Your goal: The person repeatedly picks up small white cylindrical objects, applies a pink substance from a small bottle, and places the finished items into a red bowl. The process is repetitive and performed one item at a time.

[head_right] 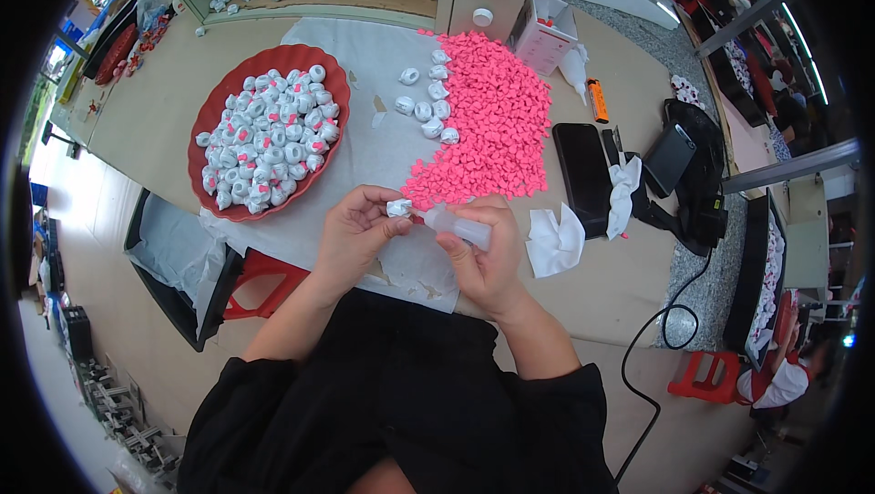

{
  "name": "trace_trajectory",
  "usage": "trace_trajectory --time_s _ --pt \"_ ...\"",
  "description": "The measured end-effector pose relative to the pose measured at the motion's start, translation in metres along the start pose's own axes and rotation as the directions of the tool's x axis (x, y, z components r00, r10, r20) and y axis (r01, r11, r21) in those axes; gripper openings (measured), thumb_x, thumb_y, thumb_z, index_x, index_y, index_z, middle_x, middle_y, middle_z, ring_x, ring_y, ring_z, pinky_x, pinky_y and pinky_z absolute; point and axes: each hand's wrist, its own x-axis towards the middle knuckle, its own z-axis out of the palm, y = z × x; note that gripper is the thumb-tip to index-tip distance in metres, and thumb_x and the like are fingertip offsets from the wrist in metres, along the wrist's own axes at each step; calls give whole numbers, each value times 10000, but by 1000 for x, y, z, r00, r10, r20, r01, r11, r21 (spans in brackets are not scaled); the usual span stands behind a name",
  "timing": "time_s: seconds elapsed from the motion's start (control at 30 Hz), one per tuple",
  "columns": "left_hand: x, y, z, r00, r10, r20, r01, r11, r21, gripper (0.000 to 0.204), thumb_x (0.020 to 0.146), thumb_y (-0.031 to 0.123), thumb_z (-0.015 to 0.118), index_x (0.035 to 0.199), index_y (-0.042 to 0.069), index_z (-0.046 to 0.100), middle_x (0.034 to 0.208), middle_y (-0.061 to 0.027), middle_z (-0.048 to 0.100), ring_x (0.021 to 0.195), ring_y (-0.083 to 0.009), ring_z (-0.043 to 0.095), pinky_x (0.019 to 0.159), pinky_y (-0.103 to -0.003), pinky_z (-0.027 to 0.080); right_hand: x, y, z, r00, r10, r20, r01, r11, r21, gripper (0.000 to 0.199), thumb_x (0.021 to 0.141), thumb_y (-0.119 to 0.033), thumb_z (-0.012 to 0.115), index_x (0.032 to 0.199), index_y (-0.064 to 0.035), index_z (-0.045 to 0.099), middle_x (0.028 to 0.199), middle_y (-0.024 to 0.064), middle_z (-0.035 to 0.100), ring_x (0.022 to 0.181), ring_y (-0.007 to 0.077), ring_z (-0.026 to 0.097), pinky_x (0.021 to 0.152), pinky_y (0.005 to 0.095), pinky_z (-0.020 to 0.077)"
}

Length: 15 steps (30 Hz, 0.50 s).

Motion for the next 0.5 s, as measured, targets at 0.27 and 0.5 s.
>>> trace_trajectory --time_s 0.27,0.5 --pt "1 -3 -2 1000 11 12 -11 1000 5 267 787 -62 577 1034 -29 481 954 -115 597 861 -128 583 755 -234 484 0 1 -1 999 -34 13 34 997 -63 297 762 -106 661 956 -6 459 881 137 546 754 215 511 656 291 424" --pt "1 -2 -2 1000 16 10 -16 1000 16 258 788 -58 578 1027 -28 484 949 -112 598 854 -127 582 758 -243 484 2 -1 -1 998 -62 11 62 995 -81 299 753 -105 670 947 -3 467 881 141 550 757 226 523 655 292 430"
